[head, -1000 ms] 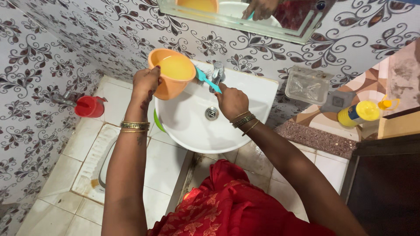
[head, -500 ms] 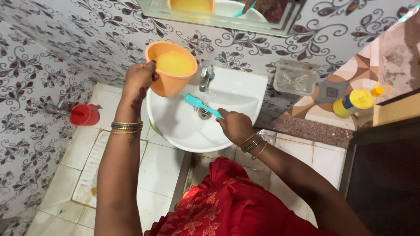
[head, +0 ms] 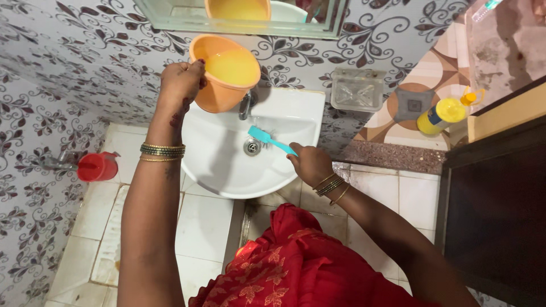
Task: The person cleans a sink by using a toothbrush to scrub the surface and around the drain, and then pours water from a bucket over the area.
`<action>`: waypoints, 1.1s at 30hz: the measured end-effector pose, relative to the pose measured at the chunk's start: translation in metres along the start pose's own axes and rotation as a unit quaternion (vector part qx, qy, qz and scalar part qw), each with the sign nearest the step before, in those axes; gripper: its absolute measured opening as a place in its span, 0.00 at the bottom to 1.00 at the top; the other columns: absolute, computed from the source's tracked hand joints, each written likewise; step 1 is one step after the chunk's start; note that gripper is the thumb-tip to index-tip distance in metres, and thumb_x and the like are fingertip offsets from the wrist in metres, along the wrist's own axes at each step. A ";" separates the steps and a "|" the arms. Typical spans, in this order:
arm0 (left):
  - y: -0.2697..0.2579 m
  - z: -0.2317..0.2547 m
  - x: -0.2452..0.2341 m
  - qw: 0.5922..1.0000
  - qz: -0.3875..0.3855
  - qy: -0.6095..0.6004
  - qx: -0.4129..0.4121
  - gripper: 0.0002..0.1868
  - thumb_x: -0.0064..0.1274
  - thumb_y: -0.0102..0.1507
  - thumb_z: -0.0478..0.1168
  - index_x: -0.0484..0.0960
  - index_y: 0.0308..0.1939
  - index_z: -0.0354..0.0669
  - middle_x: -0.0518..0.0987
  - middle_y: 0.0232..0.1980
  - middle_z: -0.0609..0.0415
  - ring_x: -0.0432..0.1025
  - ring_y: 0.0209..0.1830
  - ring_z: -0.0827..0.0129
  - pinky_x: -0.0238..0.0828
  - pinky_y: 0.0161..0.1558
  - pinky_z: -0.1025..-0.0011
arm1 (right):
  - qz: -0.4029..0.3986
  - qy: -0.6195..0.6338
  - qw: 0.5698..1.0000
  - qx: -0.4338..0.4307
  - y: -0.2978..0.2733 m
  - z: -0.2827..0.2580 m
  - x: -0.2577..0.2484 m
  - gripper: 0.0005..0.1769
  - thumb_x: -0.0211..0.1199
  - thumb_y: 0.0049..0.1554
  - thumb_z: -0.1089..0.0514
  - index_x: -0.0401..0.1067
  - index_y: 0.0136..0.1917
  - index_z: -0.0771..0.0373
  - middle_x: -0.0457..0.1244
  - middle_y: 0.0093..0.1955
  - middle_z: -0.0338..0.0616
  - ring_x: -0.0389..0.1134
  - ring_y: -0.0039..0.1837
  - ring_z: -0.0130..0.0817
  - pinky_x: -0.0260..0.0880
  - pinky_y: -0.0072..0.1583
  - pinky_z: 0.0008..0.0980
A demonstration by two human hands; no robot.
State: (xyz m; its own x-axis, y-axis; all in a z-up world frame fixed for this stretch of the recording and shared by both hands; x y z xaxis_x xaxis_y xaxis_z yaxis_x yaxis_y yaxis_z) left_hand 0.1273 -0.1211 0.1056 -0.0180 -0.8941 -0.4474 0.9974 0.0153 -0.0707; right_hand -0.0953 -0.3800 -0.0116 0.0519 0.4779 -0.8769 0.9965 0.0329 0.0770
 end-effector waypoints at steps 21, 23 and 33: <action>-0.076 -0.045 -0.062 0.984 -0.130 -0.119 0.021 0.20 0.51 0.72 0.50 0.81 0.32 0.40 0.78 0.28 0.60 0.65 0.21 0.79 0.59 0.23 0.80 | -0.027 -0.017 0.999 0.018 0.002 0.028 0.004 0.13 0.65 0.59 0.47 0.75 0.54 0.54 0.67 0.33 0.50 0.71 0.39 0.52 0.70 0.41 0.50; -0.087 -0.054 -0.069 0.987 -0.137 -0.087 -0.001 0.19 0.51 0.72 0.49 0.81 0.32 0.40 0.79 0.29 0.61 0.66 0.23 0.82 0.60 0.24 0.81 | -0.013 -0.014 1.000 -0.007 0.007 0.024 -0.001 0.13 0.66 0.59 0.47 0.76 0.53 0.54 0.67 0.34 0.50 0.71 0.40 0.52 0.70 0.41 0.50; -0.132 -0.096 -0.052 0.982 -0.173 0.019 -0.069 0.19 0.55 0.68 0.48 0.83 0.30 0.36 0.80 0.27 0.57 0.70 0.25 0.78 0.67 0.32 0.77 | -0.018 -0.020 0.999 -0.023 0.020 0.021 -0.015 0.14 0.67 0.58 0.48 0.77 0.54 0.54 0.69 0.37 0.50 0.72 0.41 0.51 0.71 0.43 0.48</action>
State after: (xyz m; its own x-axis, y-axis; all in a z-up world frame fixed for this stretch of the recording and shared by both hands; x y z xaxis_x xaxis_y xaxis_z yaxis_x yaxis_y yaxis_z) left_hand -0.0101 -0.0339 0.0529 -0.3592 -0.8396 -0.4074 0.9123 -0.2239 -0.3428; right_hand -0.0752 -0.4046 -0.0068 0.0188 0.4410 -0.8973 0.9937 0.0908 0.0654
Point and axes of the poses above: each hand's wrist, its own y-axis towards the middle knuckle, its own x-axis out of the palm, z = x × y, the point moved 10 cm from there along y, towards the middle knuckle
